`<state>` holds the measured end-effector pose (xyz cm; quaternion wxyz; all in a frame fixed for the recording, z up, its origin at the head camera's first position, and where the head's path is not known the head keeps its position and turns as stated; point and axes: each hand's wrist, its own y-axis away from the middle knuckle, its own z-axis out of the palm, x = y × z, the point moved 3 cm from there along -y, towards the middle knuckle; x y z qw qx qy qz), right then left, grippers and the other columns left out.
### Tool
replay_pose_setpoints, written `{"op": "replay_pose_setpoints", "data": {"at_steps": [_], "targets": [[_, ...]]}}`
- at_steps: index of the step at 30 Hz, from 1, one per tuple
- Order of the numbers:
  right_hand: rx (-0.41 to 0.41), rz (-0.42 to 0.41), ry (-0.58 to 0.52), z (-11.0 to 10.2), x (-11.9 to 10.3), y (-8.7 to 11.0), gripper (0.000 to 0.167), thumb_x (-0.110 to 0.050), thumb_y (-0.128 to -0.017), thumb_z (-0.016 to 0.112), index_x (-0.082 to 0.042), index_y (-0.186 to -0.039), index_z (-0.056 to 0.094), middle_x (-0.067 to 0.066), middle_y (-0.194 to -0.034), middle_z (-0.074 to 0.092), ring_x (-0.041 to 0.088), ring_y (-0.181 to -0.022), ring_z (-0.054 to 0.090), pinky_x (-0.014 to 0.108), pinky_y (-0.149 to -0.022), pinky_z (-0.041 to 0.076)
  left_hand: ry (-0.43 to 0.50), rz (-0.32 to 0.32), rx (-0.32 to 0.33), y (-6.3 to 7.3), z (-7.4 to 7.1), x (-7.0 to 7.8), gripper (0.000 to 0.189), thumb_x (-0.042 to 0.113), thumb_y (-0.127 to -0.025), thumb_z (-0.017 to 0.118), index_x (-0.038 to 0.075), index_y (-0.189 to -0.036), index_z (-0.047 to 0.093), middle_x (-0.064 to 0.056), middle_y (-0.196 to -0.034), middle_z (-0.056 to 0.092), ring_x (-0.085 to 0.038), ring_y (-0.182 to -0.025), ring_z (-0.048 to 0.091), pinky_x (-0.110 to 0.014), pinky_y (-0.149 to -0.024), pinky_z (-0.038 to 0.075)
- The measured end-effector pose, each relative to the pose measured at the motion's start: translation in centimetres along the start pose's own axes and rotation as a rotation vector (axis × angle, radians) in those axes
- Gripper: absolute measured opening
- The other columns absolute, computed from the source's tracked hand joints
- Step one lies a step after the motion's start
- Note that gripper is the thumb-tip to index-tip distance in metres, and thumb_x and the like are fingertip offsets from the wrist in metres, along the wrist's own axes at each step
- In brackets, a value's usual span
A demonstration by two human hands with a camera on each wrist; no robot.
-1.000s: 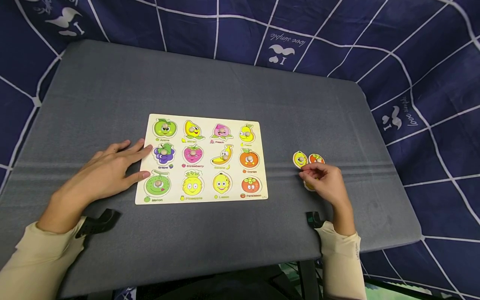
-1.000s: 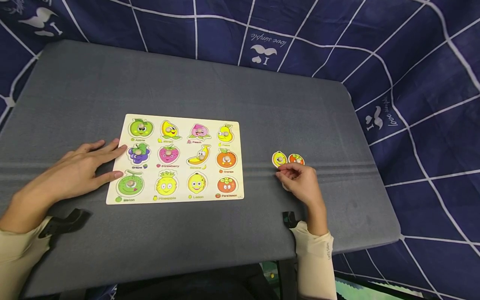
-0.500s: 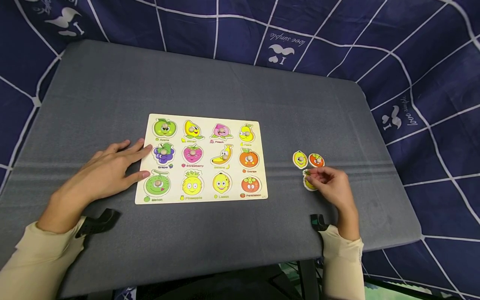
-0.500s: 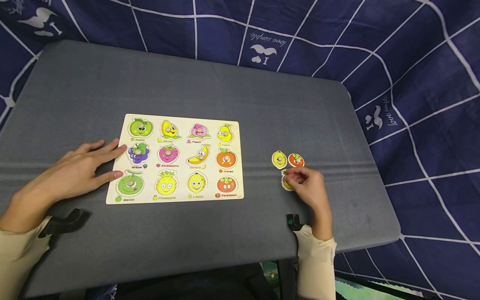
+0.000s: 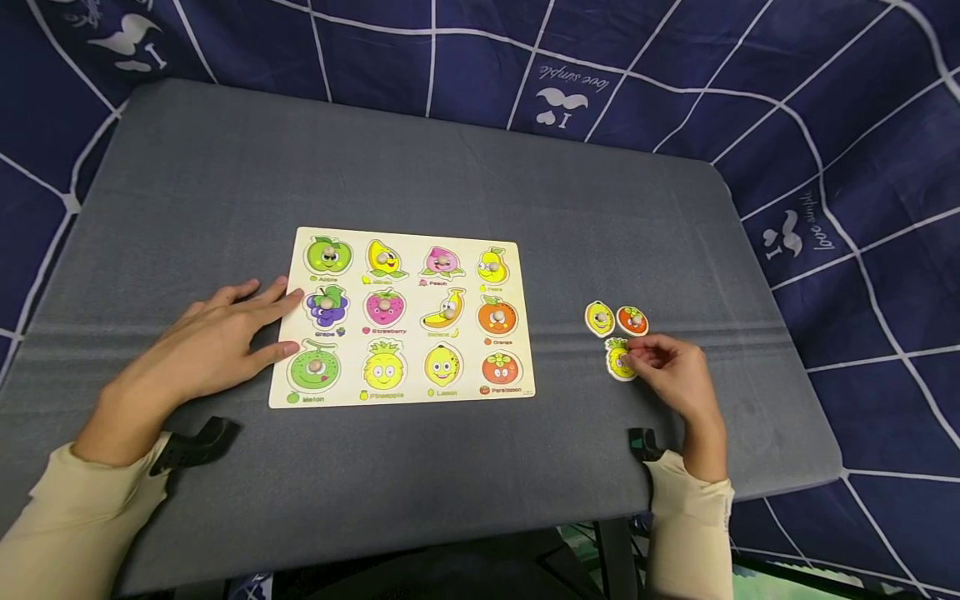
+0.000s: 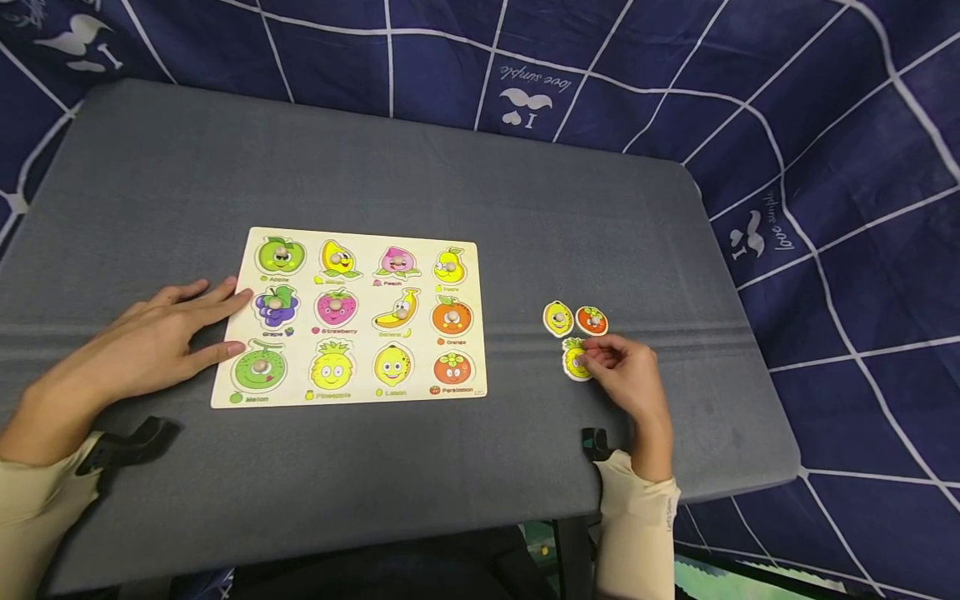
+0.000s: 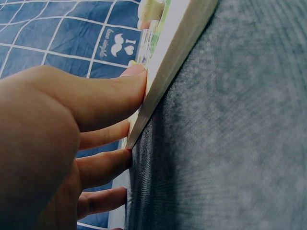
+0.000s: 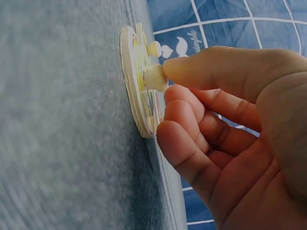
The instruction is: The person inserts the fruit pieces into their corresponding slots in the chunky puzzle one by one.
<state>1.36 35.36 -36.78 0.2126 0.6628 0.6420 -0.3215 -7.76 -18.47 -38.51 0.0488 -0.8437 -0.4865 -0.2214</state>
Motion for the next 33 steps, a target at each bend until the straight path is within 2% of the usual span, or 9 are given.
{"op": "replay_pose_setpoints", "data": {"at_steps": [15,33], "targets": [[-0.104,0.023,0.056,-0.1,0.27,0.05,0.013,0.01,-0.079,0.076,0.011,-0.091,0.07,0.015,-0.074,0.068,-0.001,-0.061,0.059,0.012,-0.056,0.048,-0.002,0.004,-0.001,-0.14,0.06,-0.09,0.072,0.039,-0.093,0.07,0.009,-0.152,0.04,-0.025,-0.154,0.031,-0.055,-0.136,0.027,-0.072,-0.1,0.023],[-0.184,0.023,0.116,-0.27,-0.16,-0.45,0.009,0.005,-0.08,0.076,0.007,-0.087,0.07,0.007,-0.07,0.066,0.0,-0.059,0.055,0.012,-0.053,0.045,0.005,-0.003,-0.006,-0.13,0.06,-0.06,0.073,0.038,-0.093,0.07,0.009,-0.152,0.039,-0.024,-0.155,0.03,-0.055,-0.137,0.027,-0.072,-0.1,0.023]]}}
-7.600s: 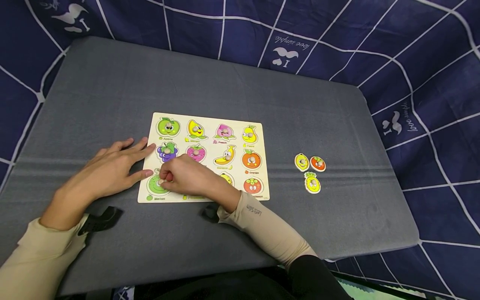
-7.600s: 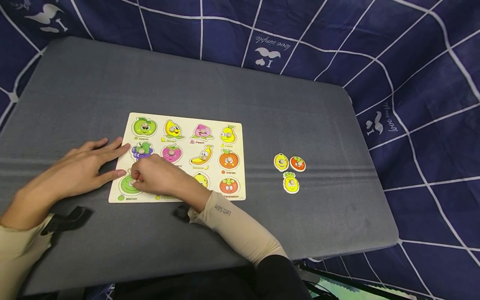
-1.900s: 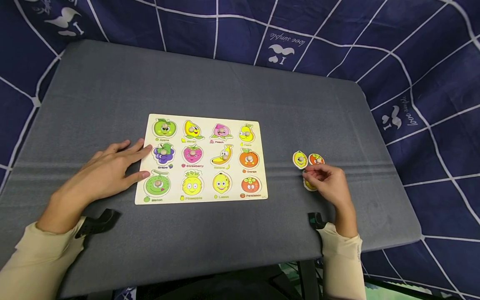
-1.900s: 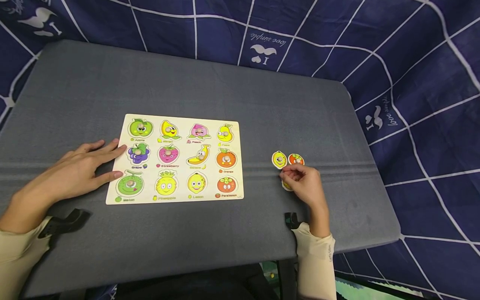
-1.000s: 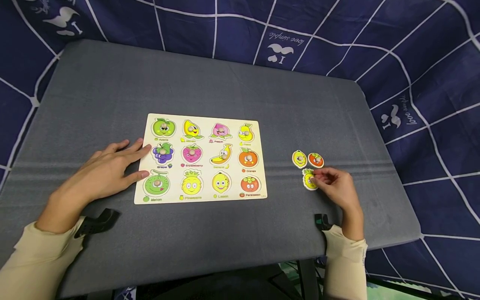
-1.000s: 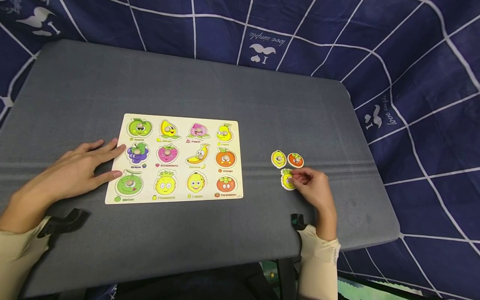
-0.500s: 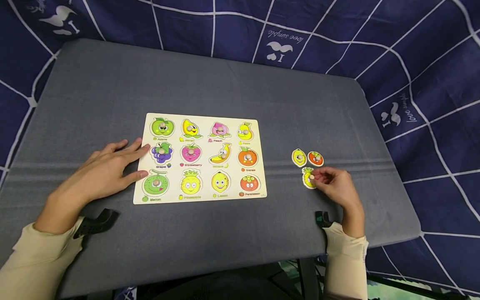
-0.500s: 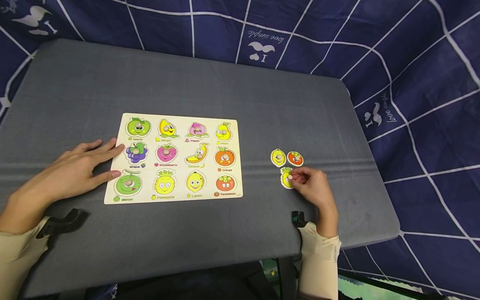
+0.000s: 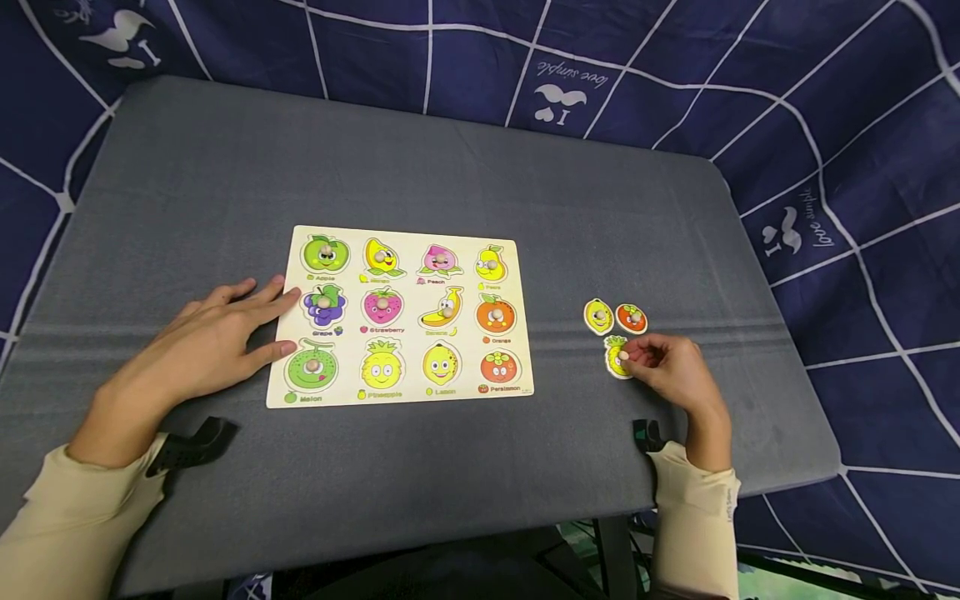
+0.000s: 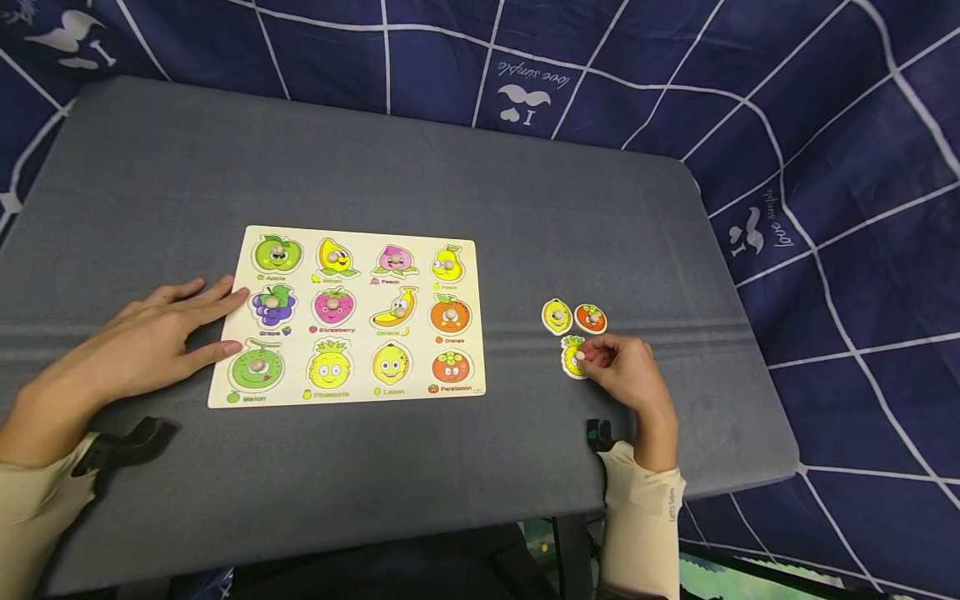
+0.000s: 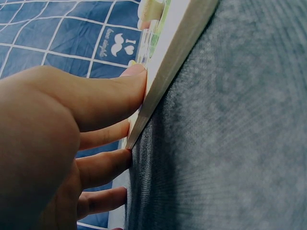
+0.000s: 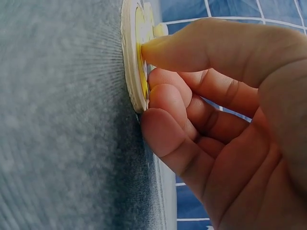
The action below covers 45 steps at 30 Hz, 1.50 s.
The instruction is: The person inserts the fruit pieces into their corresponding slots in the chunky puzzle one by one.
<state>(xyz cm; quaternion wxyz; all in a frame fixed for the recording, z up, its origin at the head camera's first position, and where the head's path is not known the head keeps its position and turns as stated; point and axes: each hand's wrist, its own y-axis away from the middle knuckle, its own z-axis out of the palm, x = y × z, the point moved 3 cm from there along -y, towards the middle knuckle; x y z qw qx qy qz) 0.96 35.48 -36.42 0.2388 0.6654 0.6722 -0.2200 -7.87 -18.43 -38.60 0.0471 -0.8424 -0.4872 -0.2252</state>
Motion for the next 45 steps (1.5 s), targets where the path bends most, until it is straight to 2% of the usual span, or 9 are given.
{"op": "replay_pose_setpoints", "data": {"at_steps": [23,31,45], "targets": [[0.011,-0.024,0.024,-0.2,-0.3,0.2,0.009,0.006,-0.079,0.077,0.005,-0.085,0.071,0.005,-0.069,0.066,0.0,-0.059,0.056,0.012,-0.054,0.044,-0.001,0.007,0.007,0.0,0.1,0.0,0.072,0.038,-0.092,0.07,0.009,-0.151,0.041,-0.024,-0.155,0.031,-0.055,-0.136,0.027,-0.072,-0.099,0.023],[0.016,-0.042,0.042,-0.2,-0.7,0.0,0.007,0.004,-0.079,0.076,0.003,-0.084,0.071,0.001,-0.068,0.065,0.0,-0.059,0.056,0.013,-0.053,0.045,-0.005,0.005,0.011,0.0,0.1,0.0,0.072,0.038,-0.092,0.07,0.009,-0.151,0.04,-0.025,-0.155,0.03,-0.055,-0.136,0.027,-0.072,-0.099,0.023],[-0.039,-0.077,0.006,1.4,-2.6,-1.0,0.007,0.004,-0.08,0.077,0.003,-0.084,0.072,0.003,-0.07,0.067,0.0,-0.061,0.057,0.012,-0.056,0.046,-0.01,-0.001,0.001,0.0,0.1,-0.1,0.072,0.039,-0.092,0.07,0.009,-0.151,0.04,-0.025,-0.155,0.03,-0.055,-0.136,0.027,-0.072,-0.097,0.025]]}}
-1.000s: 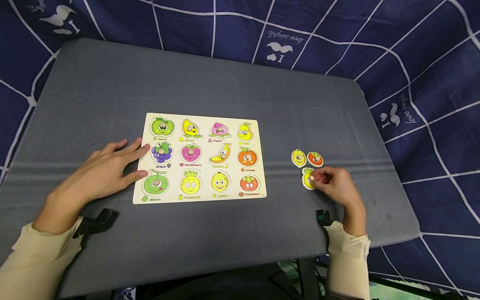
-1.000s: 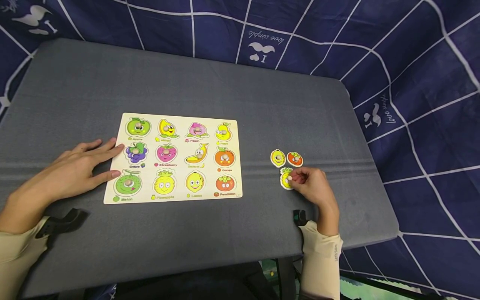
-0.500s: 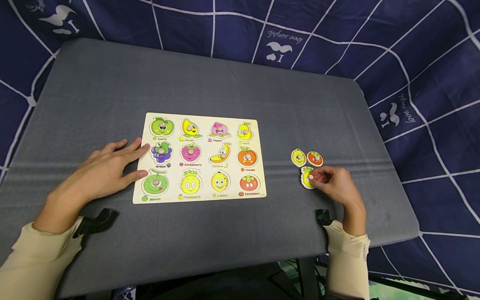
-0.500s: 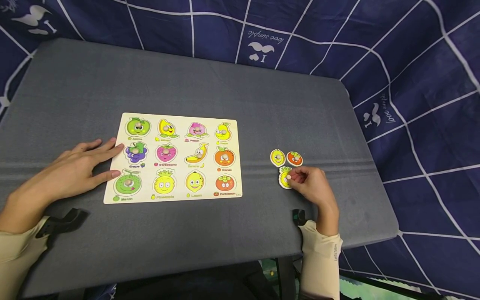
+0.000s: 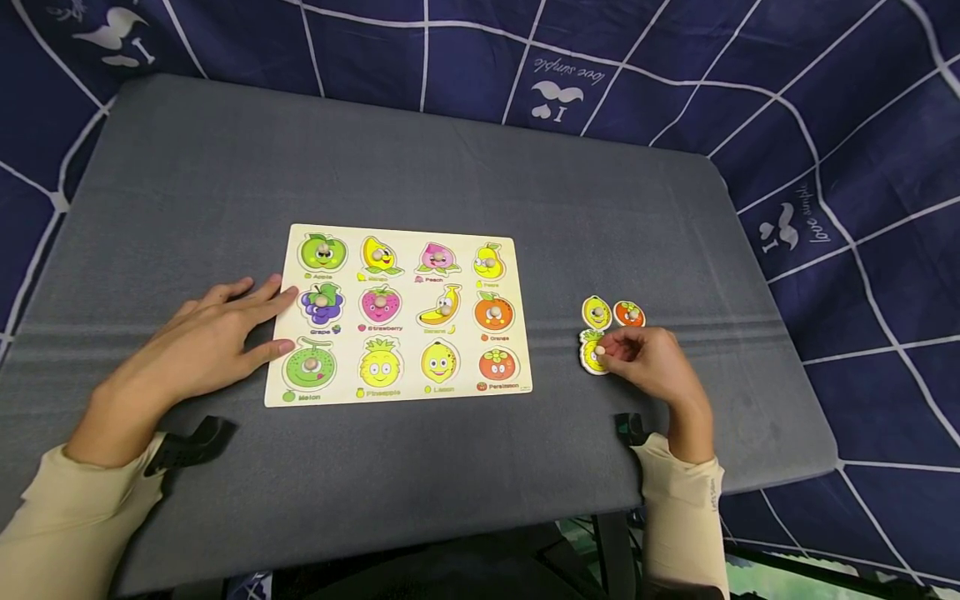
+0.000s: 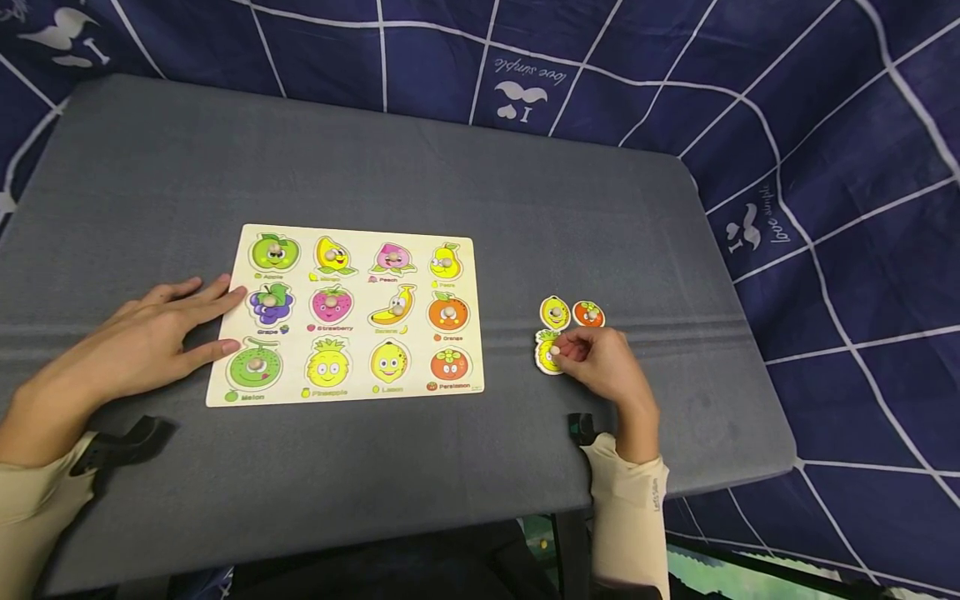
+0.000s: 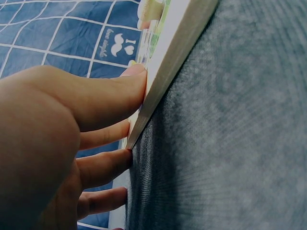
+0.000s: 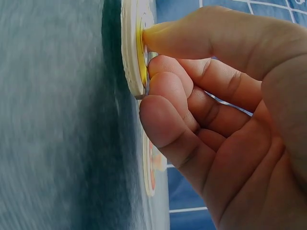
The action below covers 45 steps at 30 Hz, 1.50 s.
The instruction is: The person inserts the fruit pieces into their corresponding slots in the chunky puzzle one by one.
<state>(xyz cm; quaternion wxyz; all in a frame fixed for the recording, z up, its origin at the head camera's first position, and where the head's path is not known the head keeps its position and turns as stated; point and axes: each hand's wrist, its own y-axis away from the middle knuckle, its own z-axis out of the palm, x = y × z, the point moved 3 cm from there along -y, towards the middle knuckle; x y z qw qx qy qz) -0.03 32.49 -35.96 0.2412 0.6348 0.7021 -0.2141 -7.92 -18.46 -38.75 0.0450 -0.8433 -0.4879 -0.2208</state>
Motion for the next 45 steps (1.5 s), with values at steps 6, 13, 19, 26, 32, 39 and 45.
{"op": "replay_pose_setpoints", "data": {"at_steps": [6,13,19,26,32,39,45], "targets": [[-0.013,-0.019,-0.003,0.2,-0.6,-0.3,0.007,0.005,-0.079,0.076,0.003,-0.085,0.072,0.003,-0.07,0.067,0.001,-0.061,0.058,0.012,-0.056,0.046,0.005,0.003,-0.001,0.0,0.0,0.0,0.072,0.039,-0.093,0.07,0.009,-0.152,0.04,-0.025,-0.155,0.03,-0.055,-0.136,0.027,-0.072,-0.097,0.025],[-0.017,-0.019,-0.016,0.2,-0.9,-0.5,0.006,0.004,-0.08,0.077,0.002,-0.085,0.073,0.003,-0.07,0.067,0.002,-0.062,0.059,0.012,-0.056,0.046,0.009,0.001,-0.007,0.0,-0.1,0.0,0.072,0.039,-0.093,0.069,0.009,-0.152,0.039,-0.025,-0.155,0.029,-0.055,-0.136,0.026,-0.072,-0.098,0.024],[-0.004,-0.023,-0.006,0.2,-1.2,-0.8,0.006,0.004,-0.08,0.077,0.002,-0.084,0.073,0.002,-0.069,0.067,0.002,-0.061,0.059,0.013,-0.056,0.047,0.004,0.0,-0.011,-0.1,-0.1,0.0,0.073,0.039,-0.093,0.069,0.009,-0.152,0.039,-0.024,-0.155,0.029,-0.055,-0.136,0.026,-0.072,-0.098,0.024],[-0.027,-0.038,-0.031,0.4,-2.1,-1.1,0.007,0.004,-0.079,0.076,0.003,-0.085,0.073,0.004,-0.072,0.068,0.003,-0.063,0.06,0.013,-0.058,0.048,0.005,0.007,-0.011,-0.1,-0.1,0.0,0.073,0.039,-0.093,0.07,0.009,-0.152,0.039,-0.024,-0.155,0.028,-0.055,-0.136,0.027,-0.072,-0.099,0.023],[-0.036,-0.041,-0.022,0.7,-2.4,-1.3,0.006,0.002,-0.081,0.077,0.002,-0.086,0.074,0.003,-0.072,0.068,0.004,-0.063,0.061,0.013,-0.058,0.048,0.006,0.006,-0.006,-0.1,0.0,0.1,0.073,0.038,-0.093,0.07,0.009,-0.152,0.039,-0.024,-0.155,0.029,-0.055,-0.136,0.027,-0.072,-0.098,0.023],[-0.097,-0.037,-0.057,1.6,-3.1,-1.7,0.006,0.003,-0.081,0.077,0.002,-0.085,0.073,0.003,-0.072,0.067,0.006,-0.064,0.06,0.016,-0.058,0.049,0.007,0.004,-0.01,-0.1,0.0,0.0,0.073,0.039,-0.093,0.069,0.009,-0.152,0.039,-0.024,-0.155,0.028,-0.055,-0.136,0.026,-0.072,-0.098,0.023],[-0.131,-0.031,-0.073,2.0,-3.7,-2.0,0.006,0.001,-0.081,0.077,0.001,-0.086,0.073,0.003,-0.072,0.067,0.008,-0.065,0.06,0.017,-0.059,0.049,0.006,-0.002,-0.015,-0.1,0.0,0.0,0.073,0.041,-0.093,0.068,0.009,-0.152,0.038,-0.025,-0.155,0.028,-0.055,-0.136,0.026,-0.071,-0.099,0.023]]}}
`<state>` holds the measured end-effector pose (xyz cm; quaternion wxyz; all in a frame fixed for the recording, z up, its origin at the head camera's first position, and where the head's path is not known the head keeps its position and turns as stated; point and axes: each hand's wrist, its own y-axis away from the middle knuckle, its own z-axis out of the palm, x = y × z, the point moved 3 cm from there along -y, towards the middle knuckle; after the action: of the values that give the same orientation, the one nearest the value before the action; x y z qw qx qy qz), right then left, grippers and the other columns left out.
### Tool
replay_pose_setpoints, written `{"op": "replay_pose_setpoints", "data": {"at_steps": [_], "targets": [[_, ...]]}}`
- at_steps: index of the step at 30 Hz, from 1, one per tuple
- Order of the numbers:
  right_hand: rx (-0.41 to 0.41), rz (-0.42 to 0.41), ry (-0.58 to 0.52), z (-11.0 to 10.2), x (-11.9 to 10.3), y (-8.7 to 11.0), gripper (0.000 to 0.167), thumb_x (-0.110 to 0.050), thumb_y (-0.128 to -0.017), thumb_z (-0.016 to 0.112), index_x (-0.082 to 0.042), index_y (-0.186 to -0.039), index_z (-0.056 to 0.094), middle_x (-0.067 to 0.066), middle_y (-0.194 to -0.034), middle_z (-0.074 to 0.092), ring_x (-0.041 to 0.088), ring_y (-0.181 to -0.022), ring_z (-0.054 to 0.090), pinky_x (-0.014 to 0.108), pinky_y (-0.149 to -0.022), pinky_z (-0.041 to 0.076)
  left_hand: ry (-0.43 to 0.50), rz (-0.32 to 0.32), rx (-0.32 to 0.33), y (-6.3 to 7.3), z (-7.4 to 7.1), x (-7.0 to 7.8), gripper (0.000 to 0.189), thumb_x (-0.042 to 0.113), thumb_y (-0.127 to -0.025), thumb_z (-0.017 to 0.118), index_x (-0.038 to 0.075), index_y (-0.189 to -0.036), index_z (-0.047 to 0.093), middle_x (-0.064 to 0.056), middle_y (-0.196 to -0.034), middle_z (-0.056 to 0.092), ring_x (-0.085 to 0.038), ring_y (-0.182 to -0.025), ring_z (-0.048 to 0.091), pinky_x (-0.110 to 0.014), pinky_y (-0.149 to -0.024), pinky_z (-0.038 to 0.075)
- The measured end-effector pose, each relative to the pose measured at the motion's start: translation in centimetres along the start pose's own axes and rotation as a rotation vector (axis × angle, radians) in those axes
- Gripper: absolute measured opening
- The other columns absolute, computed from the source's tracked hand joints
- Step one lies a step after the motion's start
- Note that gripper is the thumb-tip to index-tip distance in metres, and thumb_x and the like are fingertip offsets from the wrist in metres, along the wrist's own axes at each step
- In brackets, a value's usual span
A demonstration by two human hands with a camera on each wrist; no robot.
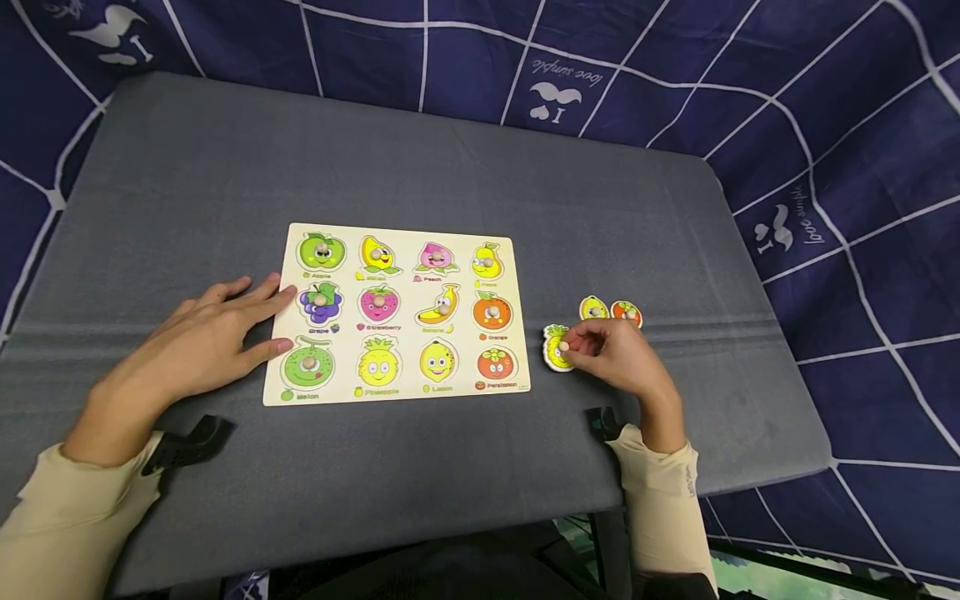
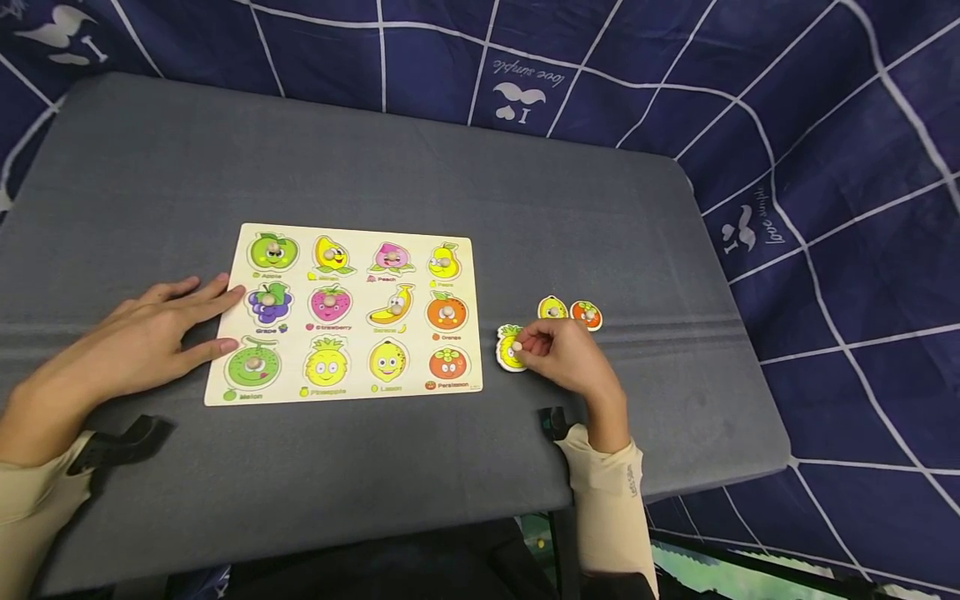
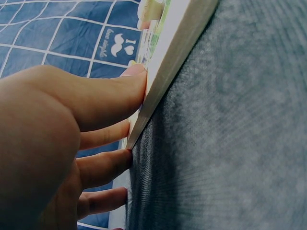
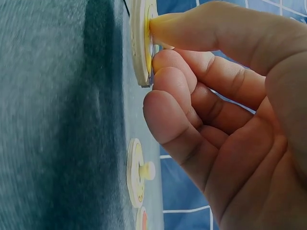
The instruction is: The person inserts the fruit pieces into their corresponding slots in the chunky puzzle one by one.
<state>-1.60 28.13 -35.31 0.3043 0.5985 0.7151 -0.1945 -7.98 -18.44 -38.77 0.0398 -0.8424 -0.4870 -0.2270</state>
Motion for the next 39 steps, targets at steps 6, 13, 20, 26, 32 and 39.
{"op": "replay_pose_setpoints", "data": {"at_steps": [6,13,20,26,32,39], "targets": [[-0.015,-0.008,0.0,0.4,-0.6,-0.2,0.006,0.001,-0.082,0.076,0.002,-0.085,0.071,0.001,-0.072,0.065,0.008,-0.064,0.059,0.018,-0.059,0.048,-0.002,0.003,-0.003,-0.1,0.0,0.0,0.074,0.04,-0.093,0.069,0.009,-0.152,0.038,-0.025,-0.155,0.028,-0.055,-0.136,0.026,-0.071,-0.1,0.022],[-0.041,-0.051,-0.011,1.4,-1.4,-0.7,0.008,0.001,-0.08,0.078,-0.003,-0.084,0.072,-0.001,-0.072,0.065,0.011,-0.064,0.059,0.022,-0.058,0.05,-0.009,0.004,-0.013,-0.2,0.0,0.0,0.074,0.042,-0.093,0.068,0.011,-0.153,0.037,-0.024,-0.156,0.028,-0.054,-0.137,0.025,-0.071,-0.099,0.023],[-0.047,-0.107,0.013,2.1,-2.2,-1.1,0.007,-0.001,-0.08,0.078,-0.005,-0.084,0.073,-0.004,-0.071,0.065,0.01,-0.063,0.06,0.023,-0.057,0.05,-0.012,0.01,0.001,-0.1,-0.1,0.0,0.073,0.041,-0.094,0.068,0.01,-0.153,0.038,-0.024,-0.156,0.029,-0.054,-0.137,0.026,-0.071,-0.098,0.025],[-0.065,-0.134,0.005,2.7,-2.9,-1.6,0.007,-0.003,-0.08,0.078,-0.006,-0.083,0.073,-0.005,-0.07,0.064,0.009,-0.063,0.059,0.024,-0.058,0.05,-0.005,0.018,0.015,0.2,-0.1,-0.1,0.072,0.043,-0.094,0.066,0.009,-0.152,0.04,-0.025,-0.155,0.03,-0.055,-0.136,0.027,-0.071,-0.099,0.024],[-0.087,-0.164,-0.003,3.4,-3.6,-2.0,0.007,-0.002,-0.079,0.078,-0.005,-0.082,0.072,-0.005,-0.069,0.063,0.009,-0.062,0.057,0.024,-0.058,0.049,-0.006,0.023,0.026,0.2,-0.1,-0.1,0.072,0.042,-0.094,0.067,0.009,-0.152,0.04,-0.025,-0.154,0.031,-0.054,-0.136,0.028,-0.071,-0.098,0.025],[-0.09,-0.23,0.02,4.2,-4.4,-2.7,0.008,-0.001,-0.078,0.077,-0.005,-0.083,0.072,-0.006,-0.068,0.062,0.006,-0.061,0.057,0.024,-0.057,0.049,-0.008,0.017,0.017,0.2,0.0,-0.1,0.072,0.043,-0.094,0.066,0.009,-0.152,0.039,-0.025,-0.155,0.03,-0.054,-0.137,0.027,-0.071,-0.099,0.024]]}}
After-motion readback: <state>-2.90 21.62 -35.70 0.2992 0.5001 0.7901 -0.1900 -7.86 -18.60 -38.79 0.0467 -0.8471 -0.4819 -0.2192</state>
